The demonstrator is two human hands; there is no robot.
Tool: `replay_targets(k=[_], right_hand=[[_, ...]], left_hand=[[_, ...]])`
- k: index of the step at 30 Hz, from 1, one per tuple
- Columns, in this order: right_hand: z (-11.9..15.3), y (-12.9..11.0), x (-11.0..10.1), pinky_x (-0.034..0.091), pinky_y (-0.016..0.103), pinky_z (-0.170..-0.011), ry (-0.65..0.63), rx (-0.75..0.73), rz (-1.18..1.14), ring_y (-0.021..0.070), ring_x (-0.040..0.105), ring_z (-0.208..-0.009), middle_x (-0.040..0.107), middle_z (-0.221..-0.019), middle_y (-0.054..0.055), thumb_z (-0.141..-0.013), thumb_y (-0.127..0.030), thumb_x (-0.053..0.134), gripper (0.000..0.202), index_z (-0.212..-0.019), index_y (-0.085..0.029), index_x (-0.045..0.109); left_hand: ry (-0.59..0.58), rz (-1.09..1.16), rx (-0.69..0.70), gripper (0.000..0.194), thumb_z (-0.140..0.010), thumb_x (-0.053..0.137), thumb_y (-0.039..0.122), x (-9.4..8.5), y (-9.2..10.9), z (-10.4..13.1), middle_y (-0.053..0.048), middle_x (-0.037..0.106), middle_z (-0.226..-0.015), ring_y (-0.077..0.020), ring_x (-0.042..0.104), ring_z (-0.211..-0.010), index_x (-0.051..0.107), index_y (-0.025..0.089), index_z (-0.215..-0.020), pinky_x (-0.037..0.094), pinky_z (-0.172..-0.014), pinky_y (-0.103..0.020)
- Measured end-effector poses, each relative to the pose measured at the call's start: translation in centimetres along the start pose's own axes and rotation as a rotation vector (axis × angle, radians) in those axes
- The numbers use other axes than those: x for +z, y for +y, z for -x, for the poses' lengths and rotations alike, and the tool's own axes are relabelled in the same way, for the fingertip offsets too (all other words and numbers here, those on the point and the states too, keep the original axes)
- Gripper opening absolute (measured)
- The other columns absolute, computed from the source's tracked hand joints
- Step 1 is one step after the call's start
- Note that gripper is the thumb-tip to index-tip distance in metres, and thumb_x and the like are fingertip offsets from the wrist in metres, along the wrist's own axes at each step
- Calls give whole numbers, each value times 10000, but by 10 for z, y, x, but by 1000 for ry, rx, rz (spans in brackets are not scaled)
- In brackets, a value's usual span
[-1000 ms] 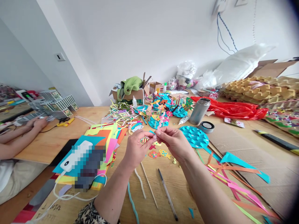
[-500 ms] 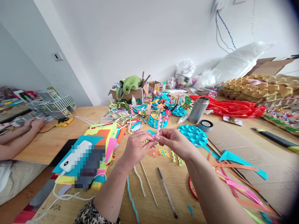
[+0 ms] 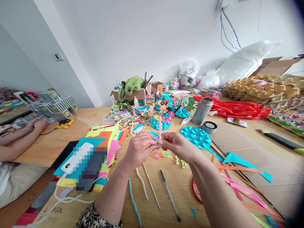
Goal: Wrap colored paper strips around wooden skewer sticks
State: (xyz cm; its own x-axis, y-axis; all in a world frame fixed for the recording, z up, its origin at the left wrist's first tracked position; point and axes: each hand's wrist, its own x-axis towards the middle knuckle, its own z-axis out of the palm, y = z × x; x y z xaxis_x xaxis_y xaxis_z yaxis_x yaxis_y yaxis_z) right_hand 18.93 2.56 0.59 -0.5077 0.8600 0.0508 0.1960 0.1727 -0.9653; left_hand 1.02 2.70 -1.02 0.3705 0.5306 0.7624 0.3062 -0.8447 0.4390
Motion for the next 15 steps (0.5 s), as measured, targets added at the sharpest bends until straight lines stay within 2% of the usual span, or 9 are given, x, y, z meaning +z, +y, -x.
replay_targets(k=[9,12,14,15], right_hand=[[-2,5,2,250,251,-512,37,-10,-18,103,345,-551,436,-587,-29,-778,-558,589,412,-655,-170,521],[-3,7,2,290,247,-536,73,-20,-68,111,390,-582,467,-619,-22,-759,-577,606,420,-692,-168,535],[-4,9,1,311,245,-553,110,-30,-108,110,405,-594,473,-634,-24,-738,-582,626,425,-707,-167,537],[-5,10,1,314,244,-555,133,-32,-116,108,406,-594,471,-635,-26,-734,-579,632,425,-706,-166,534]], left_hand=[[-15,-71,-55,97,-781,680,189,-1,3,0,-47,692,-693,-176,643,-730,641,184,-692,507,-755,-343],[-41,-42,-170,98,-794,665,215,0,4,0,-52,694,-723,-175,646,-741,649,181,-703,506,-713,-313],[-72,6,-293,64,-760,703,241,1,3,1,-50,704,-773,-175,650,-752,674,184,-757,505,-713,-304],[-81,47,-365,115,-732,731,258,1,3,1,-52,711,-812,-180,656,-775,687,185,-808,508,-730,-306]])
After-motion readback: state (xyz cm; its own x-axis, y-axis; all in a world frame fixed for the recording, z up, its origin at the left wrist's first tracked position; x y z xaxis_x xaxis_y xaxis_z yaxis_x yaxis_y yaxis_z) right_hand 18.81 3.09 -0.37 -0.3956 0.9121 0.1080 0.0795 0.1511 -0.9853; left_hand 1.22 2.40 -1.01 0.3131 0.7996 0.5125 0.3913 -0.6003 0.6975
